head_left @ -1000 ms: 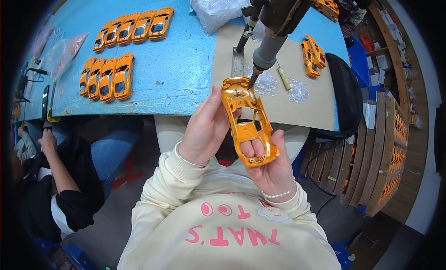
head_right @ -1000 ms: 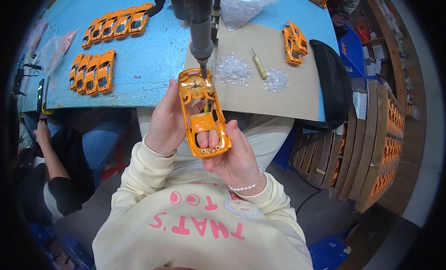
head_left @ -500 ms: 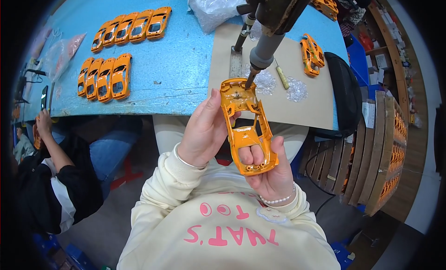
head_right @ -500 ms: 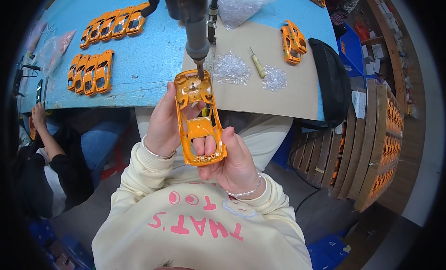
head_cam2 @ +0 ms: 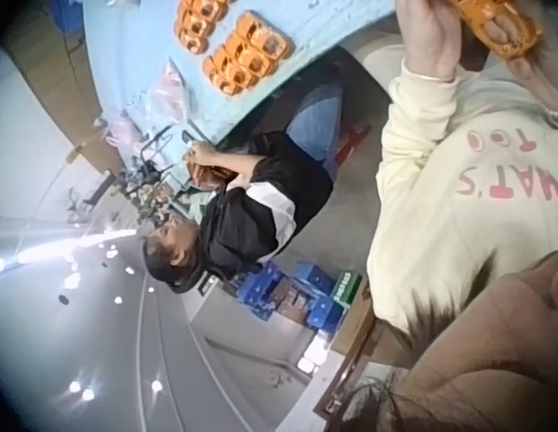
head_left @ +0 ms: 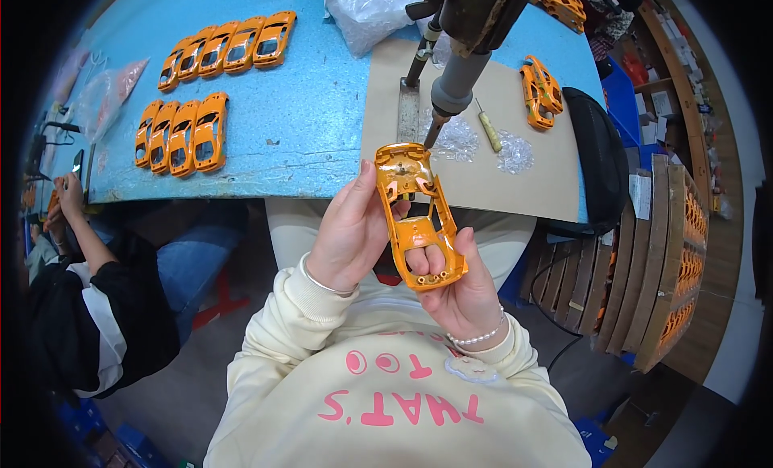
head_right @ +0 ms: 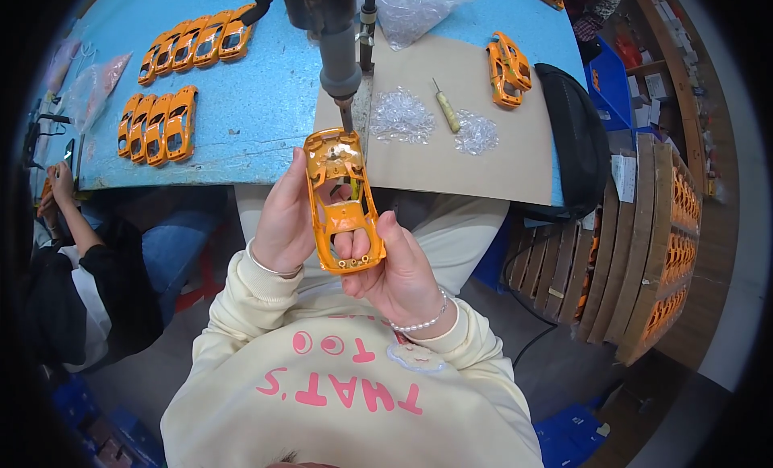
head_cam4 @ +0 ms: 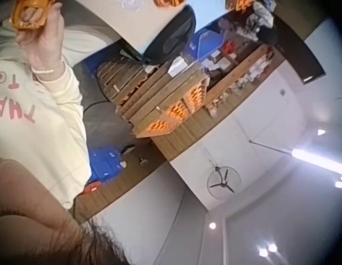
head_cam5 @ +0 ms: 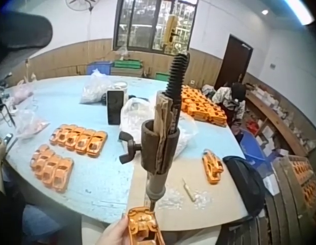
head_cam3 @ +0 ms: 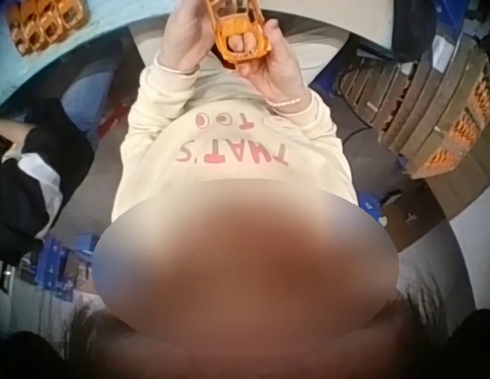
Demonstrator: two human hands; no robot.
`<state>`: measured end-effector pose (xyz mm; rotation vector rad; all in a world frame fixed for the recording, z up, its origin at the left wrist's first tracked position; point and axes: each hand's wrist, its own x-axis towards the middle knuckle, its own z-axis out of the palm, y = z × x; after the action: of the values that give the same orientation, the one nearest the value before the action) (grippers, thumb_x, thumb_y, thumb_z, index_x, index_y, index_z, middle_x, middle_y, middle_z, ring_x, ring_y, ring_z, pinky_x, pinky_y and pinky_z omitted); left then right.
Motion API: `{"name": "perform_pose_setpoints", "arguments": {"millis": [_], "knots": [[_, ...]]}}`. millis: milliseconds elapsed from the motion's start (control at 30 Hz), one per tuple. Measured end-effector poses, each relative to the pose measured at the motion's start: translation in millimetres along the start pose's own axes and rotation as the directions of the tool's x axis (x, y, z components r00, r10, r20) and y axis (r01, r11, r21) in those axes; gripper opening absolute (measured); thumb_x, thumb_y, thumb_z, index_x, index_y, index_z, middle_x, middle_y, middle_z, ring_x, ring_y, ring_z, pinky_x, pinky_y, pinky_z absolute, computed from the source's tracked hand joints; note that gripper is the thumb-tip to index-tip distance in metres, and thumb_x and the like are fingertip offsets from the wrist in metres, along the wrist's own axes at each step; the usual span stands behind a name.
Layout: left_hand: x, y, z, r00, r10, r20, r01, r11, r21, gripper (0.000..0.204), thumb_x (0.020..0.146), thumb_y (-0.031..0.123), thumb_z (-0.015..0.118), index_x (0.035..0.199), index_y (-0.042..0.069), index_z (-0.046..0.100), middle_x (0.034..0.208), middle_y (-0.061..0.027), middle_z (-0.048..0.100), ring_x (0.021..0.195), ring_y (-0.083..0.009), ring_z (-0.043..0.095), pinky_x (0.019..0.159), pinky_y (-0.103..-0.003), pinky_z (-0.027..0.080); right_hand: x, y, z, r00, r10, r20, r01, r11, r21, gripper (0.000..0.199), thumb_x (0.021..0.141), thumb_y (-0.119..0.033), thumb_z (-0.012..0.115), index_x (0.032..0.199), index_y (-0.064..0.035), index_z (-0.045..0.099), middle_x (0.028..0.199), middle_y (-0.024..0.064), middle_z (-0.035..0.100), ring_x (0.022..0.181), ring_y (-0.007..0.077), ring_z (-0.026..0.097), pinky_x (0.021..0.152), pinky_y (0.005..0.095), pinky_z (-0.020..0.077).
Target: Assembling plastic toy cars by attaching components using an electric screwdriver.
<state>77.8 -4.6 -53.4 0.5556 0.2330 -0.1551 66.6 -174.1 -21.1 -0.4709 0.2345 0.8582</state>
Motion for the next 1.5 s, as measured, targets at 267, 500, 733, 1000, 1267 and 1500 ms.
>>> {"name": "perform_pose_setpoints", "arguments": {"millis": [267, 500, 733, 1000, 1267, 1500], "knots": [[2, 7, 20, 0.999, 0.030, -0.040, -0.030, 1.000, 0.008, 0.045, 0.103, 0.046, 0.041, 0.121, 0.007, 0.055, 0.115, -0.0017, 0.060, 0.104, -0.0104, 0.052, 0.091, -0.031, 0.041, -3, -5, 8, 0.997, -0.037, 0.074, 0.035, 0.999, 0.026, 0.058, 0.101, -0.054, 0.035, 0.085, -0.0035, 0.057, 0.094, 0.0090, 0.057, 0.060, 0.0167, 0.067, 0.057, 0.0223, 0.0570], [0, 7, 23, 0.999, 0.028, -0.031, -0.028, 1.000, -0.002, 0.046, 0.102, 0.047, 0.042, 0.120, 0.007, 0.056, 0.114, -0.0009, 0.060, 0.103, -0.0102, 0.052, 0.091, -0.032, 0.041, -7, -5, 12, 0.996, -0.022, 0.084, 0.020, 1.000, 0.022, 0.058, 0.100, -0.055, 0.035, 0.085, -0.0039, 0.058, 0.094, 0.0091, 0.058, 0.060, 0.0166, 0.067, 0.057, 0.0221, 0.0567], [-2, 9, 23, 0.999, -0.006, -0.031, 0.003, 0.997, -0.077, 0.044, 0.103, 0.045, 0.042, 0.120, 0.008, 0.056, 0.114, -0.0011, 0.061, 0.103, -0.0104, 0.052, 0.090, -0.031, 0.041, -8, -6, 23, 0.999, -0.031, -0.016, 0.030, 0.998, -0.051, 0.065, 0.096, -0.063, 0.038, 0.076, -0.0036, 0.055, 0.088, 0.0075, 0.053, 0.058, 0.0092, 0.059, 0.047, 0.0159, 0.0528], [-4, 7, 13, 0.995, -0.074, -0.069, 0.067, 0.993, -0.096, 0.049, 0.105, 0.045, 0.032, 0.131, 0.008, 0.050, 0.121, -0.0060, 0.060, 0.107, -0.0184, 0.057, 0.092, -0.036, 0.050, 0, -1, 10, 0.997, -0.023, 0.074, 0.018, 0.998, 0.061, 0.057, 0.101, -0.054, 0.035, 0.088, -0.0029, 0.057, 0.093, 0.0090, 0.058, 0.062, 0.0177, 0.068, 0.058, 0.0235, 0.0564], [-25, -4, -35, 0.975, -0.221, -0.014, 0.211, 0.947, -0.241, 0.056, 0.105, 0.048, 0.026, 0.135, 0.005, 0.045, 0.123, -0.0114, 0.059, 0.102, -0.0202, 0.060, 0.088, -0.036, 0.054, 18, -13, -26, 0.961, 0.229, -0.157, -0.276, 0.728, -0.627, 0.039, 0.102, -0.036, 0.048, 0.092, -0.0013, 0.063, 0.093, 0.0052, 0.060, 0.061, 0.0126, 0.062, 0.057, 0.0237, 0.0551], [-29, -11, -18, 0.975, -0.109, -0.191, 0.093, 0.992, -0.091, 0.057, 0.105, 0.047, 0.022, 0.136, 0.004, 0.044, 0.124, -0.0135, 0.059, 0.102, -0.0201, 0.061, 0.085, -0.036, 0.056, 75, -56, -48, 0.613, -0.656, 0.441, 0.096, -0.492, -0.865, 0.016, 0.078, -0.006, 0.072, 0.092, -0.0075, 0.066, 0.085, 0.0078, 0.059, 0.070, 0.0239, 0.064, 0.061, 0.0329, 0.0509]]}}
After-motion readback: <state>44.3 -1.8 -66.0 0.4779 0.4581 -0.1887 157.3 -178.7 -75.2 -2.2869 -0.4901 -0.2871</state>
